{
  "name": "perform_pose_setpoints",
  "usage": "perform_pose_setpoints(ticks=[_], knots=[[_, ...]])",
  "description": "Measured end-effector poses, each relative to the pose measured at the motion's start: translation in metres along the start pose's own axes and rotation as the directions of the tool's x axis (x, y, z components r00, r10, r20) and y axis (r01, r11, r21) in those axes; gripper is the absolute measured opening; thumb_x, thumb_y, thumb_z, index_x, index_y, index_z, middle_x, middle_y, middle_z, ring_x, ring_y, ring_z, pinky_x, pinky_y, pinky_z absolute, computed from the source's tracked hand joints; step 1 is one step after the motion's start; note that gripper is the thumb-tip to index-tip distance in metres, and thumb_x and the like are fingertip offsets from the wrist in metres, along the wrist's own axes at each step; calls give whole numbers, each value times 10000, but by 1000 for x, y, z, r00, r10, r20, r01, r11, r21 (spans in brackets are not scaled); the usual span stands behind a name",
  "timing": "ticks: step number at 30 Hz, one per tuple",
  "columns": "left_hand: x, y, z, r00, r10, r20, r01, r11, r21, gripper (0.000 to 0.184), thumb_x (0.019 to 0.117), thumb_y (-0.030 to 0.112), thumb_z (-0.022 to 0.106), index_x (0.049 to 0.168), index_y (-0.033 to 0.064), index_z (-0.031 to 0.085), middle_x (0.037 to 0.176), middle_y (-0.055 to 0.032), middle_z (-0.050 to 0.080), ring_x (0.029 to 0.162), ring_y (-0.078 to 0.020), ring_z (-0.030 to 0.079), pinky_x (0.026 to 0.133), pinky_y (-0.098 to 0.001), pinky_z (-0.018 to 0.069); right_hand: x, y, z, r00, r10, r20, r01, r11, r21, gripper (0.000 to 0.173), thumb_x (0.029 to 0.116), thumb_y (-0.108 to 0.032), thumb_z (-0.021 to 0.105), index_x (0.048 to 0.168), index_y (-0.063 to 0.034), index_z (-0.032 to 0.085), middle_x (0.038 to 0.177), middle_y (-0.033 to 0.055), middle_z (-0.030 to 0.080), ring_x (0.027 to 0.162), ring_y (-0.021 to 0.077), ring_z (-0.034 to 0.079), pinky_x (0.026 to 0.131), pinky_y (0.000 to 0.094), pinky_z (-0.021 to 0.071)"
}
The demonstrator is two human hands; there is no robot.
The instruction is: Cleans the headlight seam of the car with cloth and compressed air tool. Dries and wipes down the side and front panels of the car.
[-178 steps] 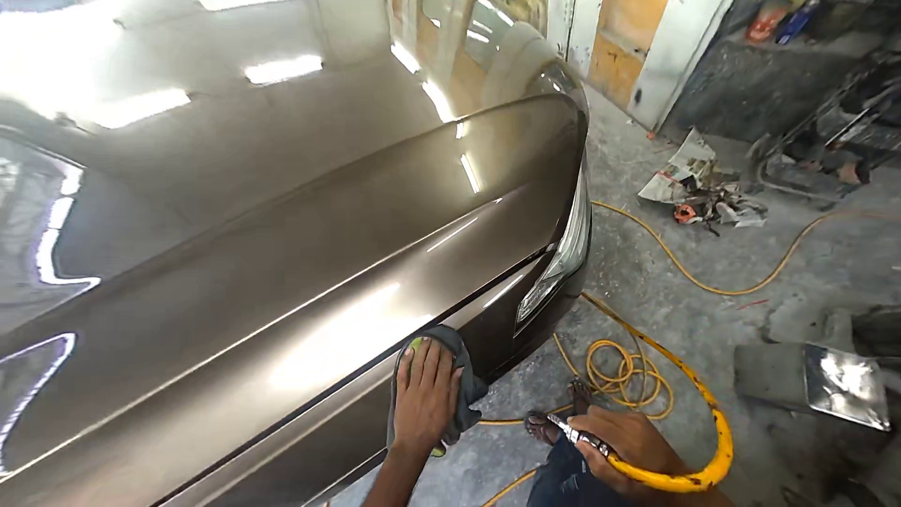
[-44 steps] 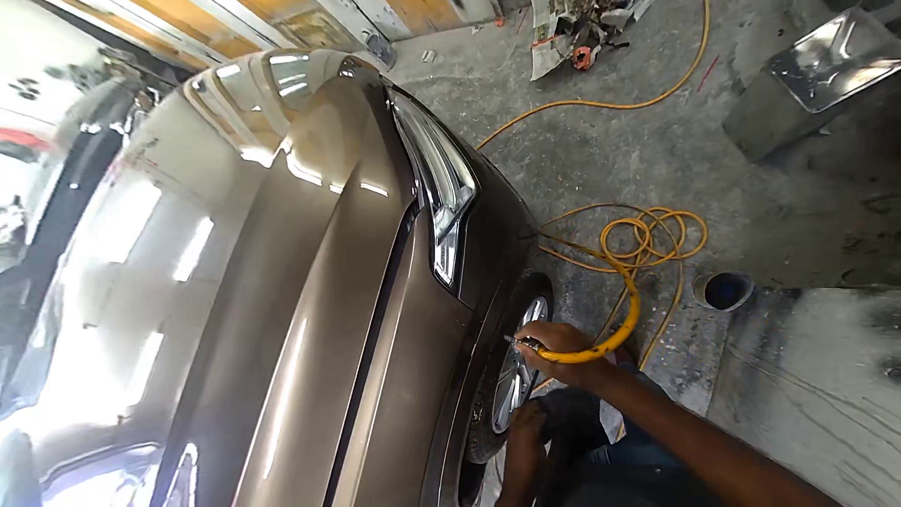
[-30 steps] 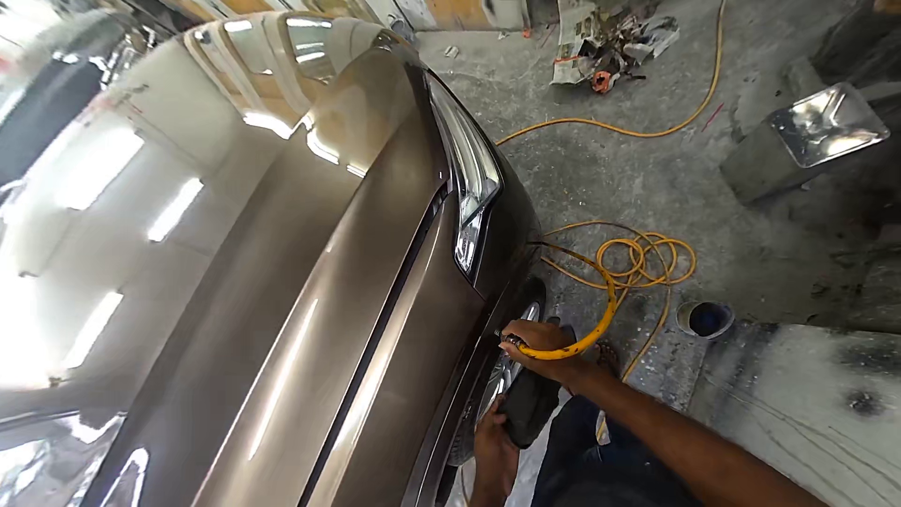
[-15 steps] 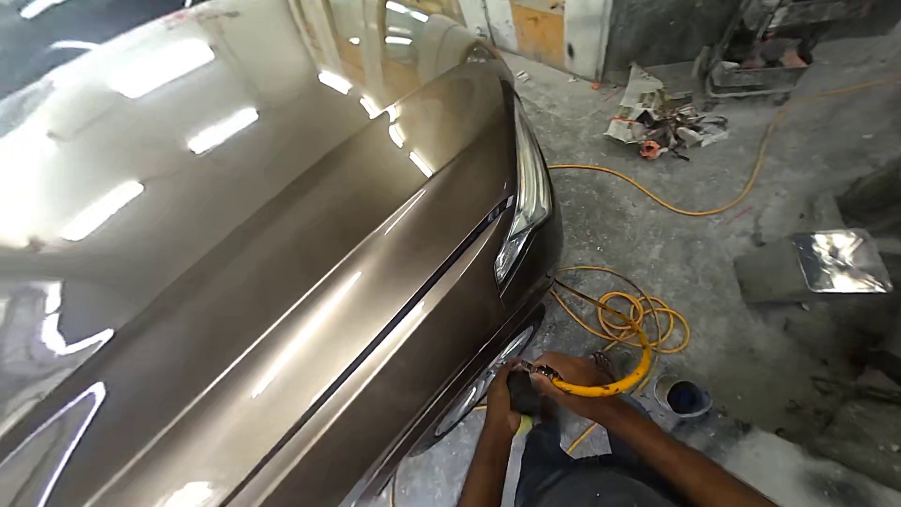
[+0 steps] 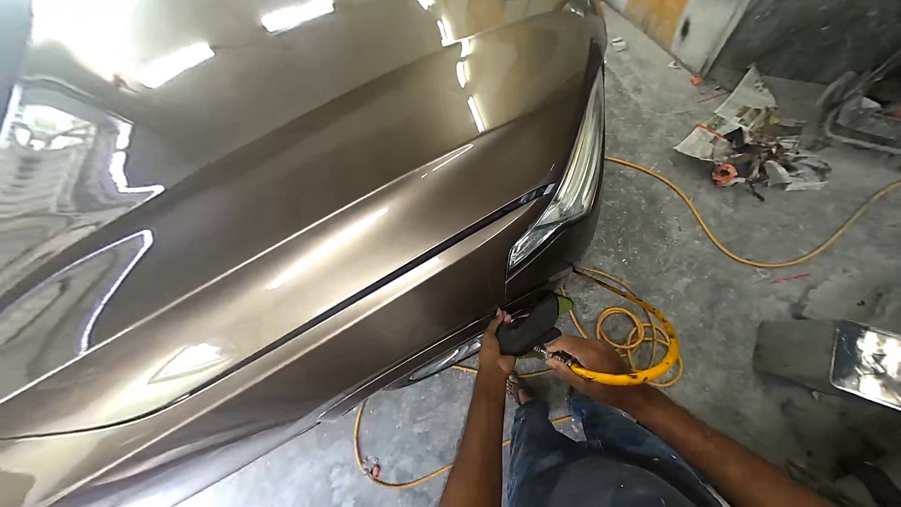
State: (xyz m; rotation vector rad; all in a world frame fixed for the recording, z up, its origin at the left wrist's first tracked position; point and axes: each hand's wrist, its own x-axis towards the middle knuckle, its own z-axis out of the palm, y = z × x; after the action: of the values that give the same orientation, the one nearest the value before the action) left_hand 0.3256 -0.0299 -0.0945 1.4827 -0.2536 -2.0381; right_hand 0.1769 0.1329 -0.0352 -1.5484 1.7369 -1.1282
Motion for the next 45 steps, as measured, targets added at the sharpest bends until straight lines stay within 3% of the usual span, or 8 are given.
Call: perform_pose_setpoints(ticks=[10, 14, 17, 23, 28, 34, 39, 45], knots=[[10, -9, -4, 1000, 4, -30, -5, 999, -37, 169, 1024, 274, 596, 1070, 133, 679, 995, -5, 686, 885, -148, 656, 759, -376, 565, -17, 1, -1, 985, 11, 170, -15, 1000, 20, 320, 1044, -389, 566, 1134, -122, 717, 966, 43, 737, 833, 134, 708, 738, 352, 598], [8, -13, 3, 999, 13, -53, -17, 997, -75, 228, 1051, 283, 552, 1181, 129, 658, 1124, -15, 684, 1046, -171, 643, 879, -442, 541, -21, 3, 0, 980, 6, 201, -7, 1000, 6, 333, 1043, -410, 558, 1134, -127, 709, 974, 48, 738, 839, 148, 711, 735, 378, 598], [2, -16, 17, 997, 10, -81, -25, 982, -189, 183, 1045, 276, 556, 1101, 135, 659, 1020, 0, 690, 971, -152, 660, 852, -416, 559, -22, 1, 0, 978, -4, 207, 5, 1000, -6, 330, 1041, -399, 564, 1126, -120, 717, 973, 54, 740, 850, 149, 715, 750, 368, 599], [-5, -18, 24, 997, -10, -70, -11, 953, -302, 166, 1037, 281, 578, 1092, 149, 663, 1010, 12, 686, 984, -138, 659, 871, -404, 560, -28, 0, 0, 973, 3, 231, 1, 1000, -16, 325, 1040, -393, 565, 1142, -122, 711, 978, 52, 741, 858, 153, 717, 757, 372, 598], [-3, -22, 20, 1000, 12, -21, -17, 970, -243, 153, 1023, 285, 608, 1103, 165, 658, 1040, 23, 686, 1009, -125, 657, 892, -394, 559, -34, -2, -1, 973, 12, 230, -11, 1000, -7, 315, 1038, -377, 577, 1133, -110, 714, 982, 57, 742, 868, 149, 716, 773, 361, 596], [9, -22, 4, 999, 46, -24, -49, 989, -137, 265, 1039, 307, 583, 1237, 139, 635, 1212, 2, 667, 1124, -147, 623, 938, -417, 528, -41, 3, -2, 975, 6, 220, -7, 1000, 7, 306, 1035, -369, 590, 1141, -111, 716, 1004, 54, 747, 900, 136, 718, 805, 343, 599], [1, -22, 14, 998, 50, -33, -55, 978, -199, 190, 1052, 285, 550, 1146, 149, 644, 1077, 22, 676, 997, -115, 644, 850, -361, 549, -47, 3, -6, 974, 12, 227, -13, 1000, 4, 317, 1035, -381, 586, 1134, -109, 715, 995, 57, 737, 893, 139, 709, 801, 346, 595], [1, -21, 21, 997, 54, -58, -68, 960, -270, 164, 1059, 266, 526, 1093, 147, 633, 1019, 26, 672, 971, -113, 648, 877, -386, 550, -49, 1, -11, 975, 16, 220, -13, 1000, -11, 338, 1040, -390, 573, 1156, -106, 716, 1002, 65, 749, 874, 152, 721, 787, 365, 602]])
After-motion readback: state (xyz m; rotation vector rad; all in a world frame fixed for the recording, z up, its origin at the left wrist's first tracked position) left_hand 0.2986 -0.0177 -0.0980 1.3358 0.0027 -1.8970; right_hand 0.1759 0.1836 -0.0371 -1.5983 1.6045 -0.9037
